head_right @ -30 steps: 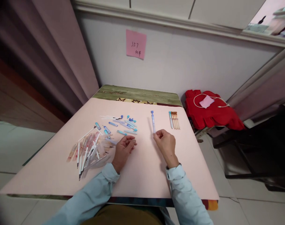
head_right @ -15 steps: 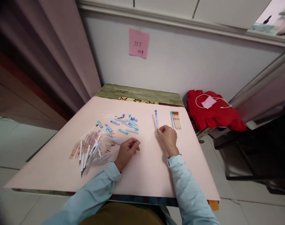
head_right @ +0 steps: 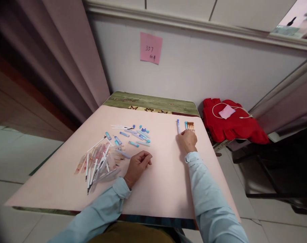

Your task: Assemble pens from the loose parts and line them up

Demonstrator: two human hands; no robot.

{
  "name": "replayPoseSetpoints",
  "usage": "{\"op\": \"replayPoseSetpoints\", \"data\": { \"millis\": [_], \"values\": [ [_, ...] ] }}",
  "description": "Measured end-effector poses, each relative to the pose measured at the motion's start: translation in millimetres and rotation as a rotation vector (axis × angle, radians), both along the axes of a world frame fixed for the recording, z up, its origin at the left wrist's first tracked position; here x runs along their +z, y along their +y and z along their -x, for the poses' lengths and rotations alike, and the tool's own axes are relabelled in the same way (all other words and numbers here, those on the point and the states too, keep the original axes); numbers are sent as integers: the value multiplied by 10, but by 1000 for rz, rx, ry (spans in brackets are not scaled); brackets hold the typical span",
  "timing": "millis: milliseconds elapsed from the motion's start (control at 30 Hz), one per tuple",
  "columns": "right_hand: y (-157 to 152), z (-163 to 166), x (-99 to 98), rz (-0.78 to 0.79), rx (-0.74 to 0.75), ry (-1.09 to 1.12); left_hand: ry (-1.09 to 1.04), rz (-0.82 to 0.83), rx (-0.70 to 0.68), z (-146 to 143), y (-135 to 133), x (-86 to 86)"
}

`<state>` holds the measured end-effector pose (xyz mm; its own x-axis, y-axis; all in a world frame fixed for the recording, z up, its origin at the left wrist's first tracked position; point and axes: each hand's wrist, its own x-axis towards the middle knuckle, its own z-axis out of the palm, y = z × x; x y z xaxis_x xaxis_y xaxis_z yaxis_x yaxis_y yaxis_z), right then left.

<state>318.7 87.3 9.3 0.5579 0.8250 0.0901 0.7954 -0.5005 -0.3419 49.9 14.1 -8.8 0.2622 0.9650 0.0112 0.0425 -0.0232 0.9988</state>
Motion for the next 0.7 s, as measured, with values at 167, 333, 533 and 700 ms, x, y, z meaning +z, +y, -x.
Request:
{"op": "replayPoseSetpoints", "data": {
  "millis": [167,333,533,700],
  "values": [
    [68,-43,-41,24,-12,-4,-9,6,7,0,6,9],
    [71,-36,-52,27,-9,18,-17,26,2,-10,3,18],
    [-28,-11,58,-36,11,41,-29,39,2,-12,-6,21],
    [-194,463,98,-345,77,277,-20,23,-1,-8,-2,11]
  ]
}}
